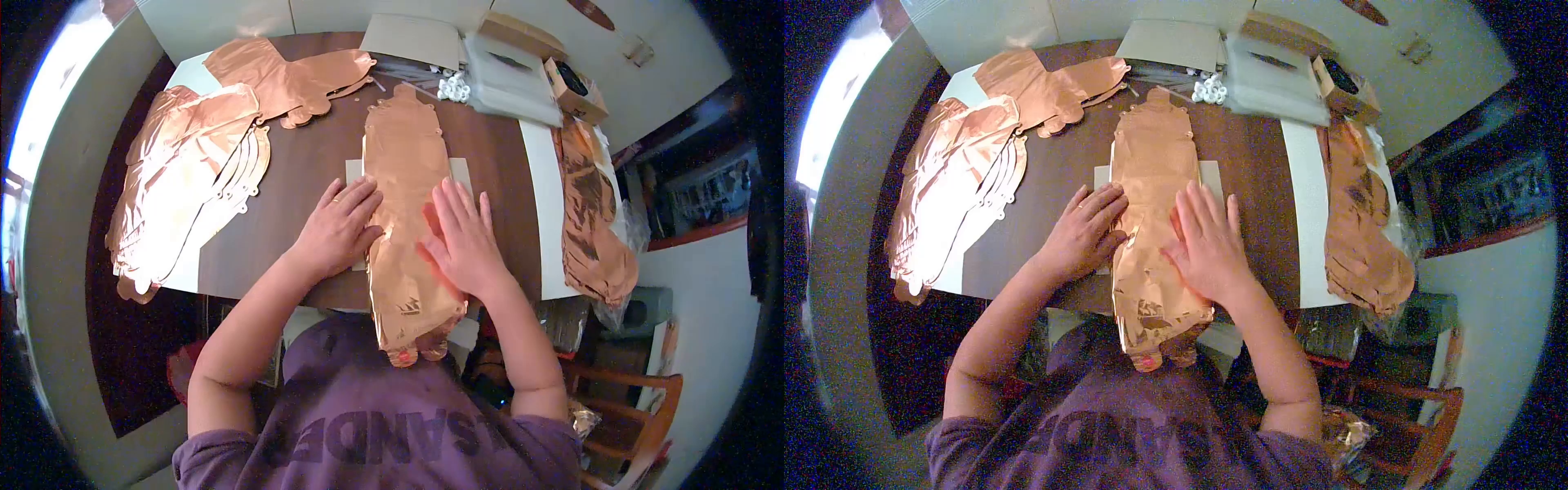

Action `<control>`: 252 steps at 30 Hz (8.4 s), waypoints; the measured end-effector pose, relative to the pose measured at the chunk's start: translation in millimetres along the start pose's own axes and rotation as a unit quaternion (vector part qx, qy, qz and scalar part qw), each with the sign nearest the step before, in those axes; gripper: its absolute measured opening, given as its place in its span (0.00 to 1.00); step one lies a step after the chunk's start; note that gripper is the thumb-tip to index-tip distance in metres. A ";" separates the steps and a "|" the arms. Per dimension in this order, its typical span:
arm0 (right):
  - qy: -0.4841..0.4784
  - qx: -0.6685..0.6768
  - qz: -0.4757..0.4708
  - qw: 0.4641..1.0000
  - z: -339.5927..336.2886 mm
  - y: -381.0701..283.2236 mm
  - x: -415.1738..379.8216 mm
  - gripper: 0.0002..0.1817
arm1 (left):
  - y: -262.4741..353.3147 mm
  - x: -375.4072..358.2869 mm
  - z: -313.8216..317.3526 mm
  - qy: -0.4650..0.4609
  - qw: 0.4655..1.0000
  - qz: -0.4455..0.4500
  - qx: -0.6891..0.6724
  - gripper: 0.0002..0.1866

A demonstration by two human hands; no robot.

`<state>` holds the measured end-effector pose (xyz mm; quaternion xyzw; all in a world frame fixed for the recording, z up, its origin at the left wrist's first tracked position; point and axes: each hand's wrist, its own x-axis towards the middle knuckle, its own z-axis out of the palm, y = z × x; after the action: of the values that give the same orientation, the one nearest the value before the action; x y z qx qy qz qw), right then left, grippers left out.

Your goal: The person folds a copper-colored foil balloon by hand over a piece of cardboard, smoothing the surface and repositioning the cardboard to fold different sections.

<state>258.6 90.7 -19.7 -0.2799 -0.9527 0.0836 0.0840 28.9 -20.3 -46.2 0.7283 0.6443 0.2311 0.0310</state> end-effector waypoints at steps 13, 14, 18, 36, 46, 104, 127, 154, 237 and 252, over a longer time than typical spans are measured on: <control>-0.027 0.080 -0.104 0.991 7.2 -39.3 -31.1 0.37 | -4.6 -0.1 -20.9 -0.056 0.997 0.047 0.040 0.39; -0.025 0.143 -0.091 0.985 3.1 -30.9 -29.2 0.37 | -4.5 -0.4 -22.2 -0.061 0.997 0.047 0.031 0.40; 0.031 0.044 -0.038 0.998 -6.4 10.6 -33.7 0.36 | 3.1 -7.4 -24.5 -0.051 0.998 0.034 -0.024 0.41; 0.025 -0.038 -0.016 0.999 11.8 -15.6 -101.1 0.39 | 55.9 -70.8 -13.2 -0.070 0.996 0.052 0.000 0.40; 0.070 -0.047 -0.032 0.996 24.6 -8.6 -108.5 0.39 | 53.3 -79.5 -7.8 -0.089 0.991 0.086 0.057 0.43; 0.180 -0.077 -0.101 0.975 30.3 -11.4 -109.3 0.24 | 57.1 -94.7 4.7 0.104 0.982 0.110 0.109 0.21; 0.178 -0.061 -0.184 0.965 1.1 -10.7 -108.2 0.15 | 54.4 -93.2 -5.4 0.144 0.972 0.148 0.108 0.17; 0.015 -0.098 -0.037 0.994 -22.1 -59.3 -80.3 0.36 | 31.7 -28.0 -34.9 -0.071 0.975 0.208 -0.029 0.25; -0.120 0.385 0.299 0.865 -46.3 69.4 -37.8 0.07 | 56.6 -15.8 -34.6 0.224 0.968 0.075 0.081 0.25; -0.110 0.387 0.326 0.855 -62.4 4.8 -64.9 0.09 | 60.1 -30.6 13.6 -0.015 0.993 0.116 0.010 0.27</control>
<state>327.9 66.2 32.6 -0.5086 -0.7002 0.4987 0.0478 87.6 -56.2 -46.7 0.8021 0.5570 0.2154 0.0063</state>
